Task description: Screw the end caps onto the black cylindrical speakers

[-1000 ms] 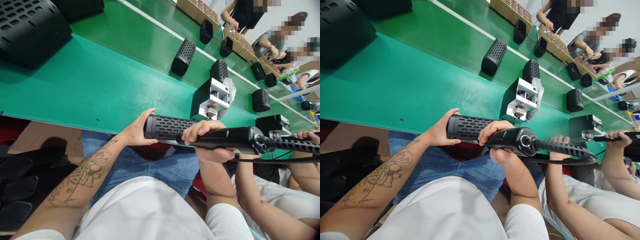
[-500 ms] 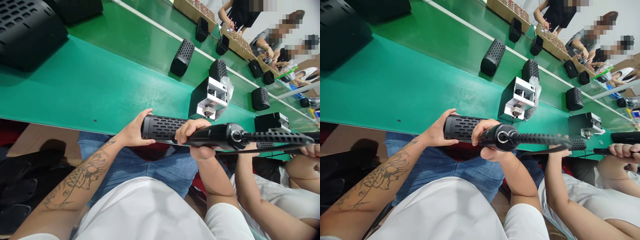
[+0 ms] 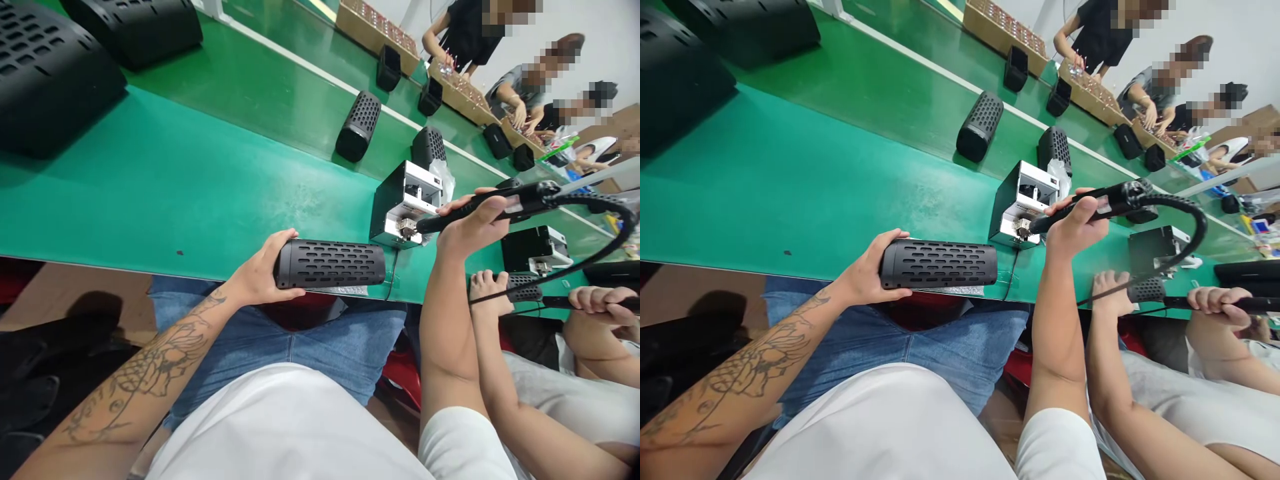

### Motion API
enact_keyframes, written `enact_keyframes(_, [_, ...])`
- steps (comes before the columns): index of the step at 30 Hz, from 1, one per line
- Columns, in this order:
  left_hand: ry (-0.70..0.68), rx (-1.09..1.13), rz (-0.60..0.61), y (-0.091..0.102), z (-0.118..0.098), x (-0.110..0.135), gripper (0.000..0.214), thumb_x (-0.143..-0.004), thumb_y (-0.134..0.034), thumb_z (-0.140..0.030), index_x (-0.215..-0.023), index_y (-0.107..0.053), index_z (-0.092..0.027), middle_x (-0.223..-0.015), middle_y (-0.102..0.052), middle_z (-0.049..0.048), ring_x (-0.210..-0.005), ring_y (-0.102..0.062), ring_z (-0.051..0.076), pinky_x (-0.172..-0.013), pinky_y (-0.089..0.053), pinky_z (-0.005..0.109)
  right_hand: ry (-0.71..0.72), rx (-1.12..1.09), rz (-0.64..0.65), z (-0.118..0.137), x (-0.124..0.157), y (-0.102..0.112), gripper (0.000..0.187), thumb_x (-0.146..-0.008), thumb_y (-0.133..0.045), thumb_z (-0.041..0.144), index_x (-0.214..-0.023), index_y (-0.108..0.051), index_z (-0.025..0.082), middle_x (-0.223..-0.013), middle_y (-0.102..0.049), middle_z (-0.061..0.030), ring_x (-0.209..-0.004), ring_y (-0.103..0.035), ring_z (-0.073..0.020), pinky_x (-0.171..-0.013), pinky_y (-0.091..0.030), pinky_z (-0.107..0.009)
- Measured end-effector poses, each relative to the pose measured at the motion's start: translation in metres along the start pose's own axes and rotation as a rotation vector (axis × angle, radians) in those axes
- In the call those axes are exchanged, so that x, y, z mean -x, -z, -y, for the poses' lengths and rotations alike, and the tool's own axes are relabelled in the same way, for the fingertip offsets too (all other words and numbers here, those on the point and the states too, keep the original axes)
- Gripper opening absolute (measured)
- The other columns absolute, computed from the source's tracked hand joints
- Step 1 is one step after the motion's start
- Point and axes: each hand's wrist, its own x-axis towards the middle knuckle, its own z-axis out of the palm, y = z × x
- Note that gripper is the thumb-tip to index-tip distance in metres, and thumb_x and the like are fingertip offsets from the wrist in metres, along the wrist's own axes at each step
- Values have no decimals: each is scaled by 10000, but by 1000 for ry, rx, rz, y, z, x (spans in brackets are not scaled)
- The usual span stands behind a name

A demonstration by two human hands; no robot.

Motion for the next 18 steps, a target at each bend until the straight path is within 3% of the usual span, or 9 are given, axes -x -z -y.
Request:
enact_keyframes(4, [-3,-10,13,0,-1,0,1330,-857,-1044,-546,-1894,-258,-271,-1779,-539,245,-1642,-607,478,-1356,-559,687,-48,-5,-62,-10,9,0,553,-1072,-629,844,-951,-634,304,-589,-556,84,-465,-543,-135,-477,-469,-344])
enact_keyframes(11, [-11,-29,28,3,-3,-3,1299,-875,-1025,-528,-1885,-251,-263,-1757,-547,242,-1617,-623,470,-1339,-575,674,-113,26,-87,-6,13,4,653,-1129,-387,878,-962,-596,283,-576,-494,85,-439,-527,-150,-452,-490,-323])
enact_keyframes(18, [-8,-22,19,1,-2,-1,1299,-876,-1018,-576,-1887,-267,-259,-1755,-553,246,-1619,-624,480,-1337,-575,687,-87,-50,-144,12,9,4,595,-1160,-430,804,-977,-615,269,-619,-522,79,-444,-533,-131,-437,-470,-276])
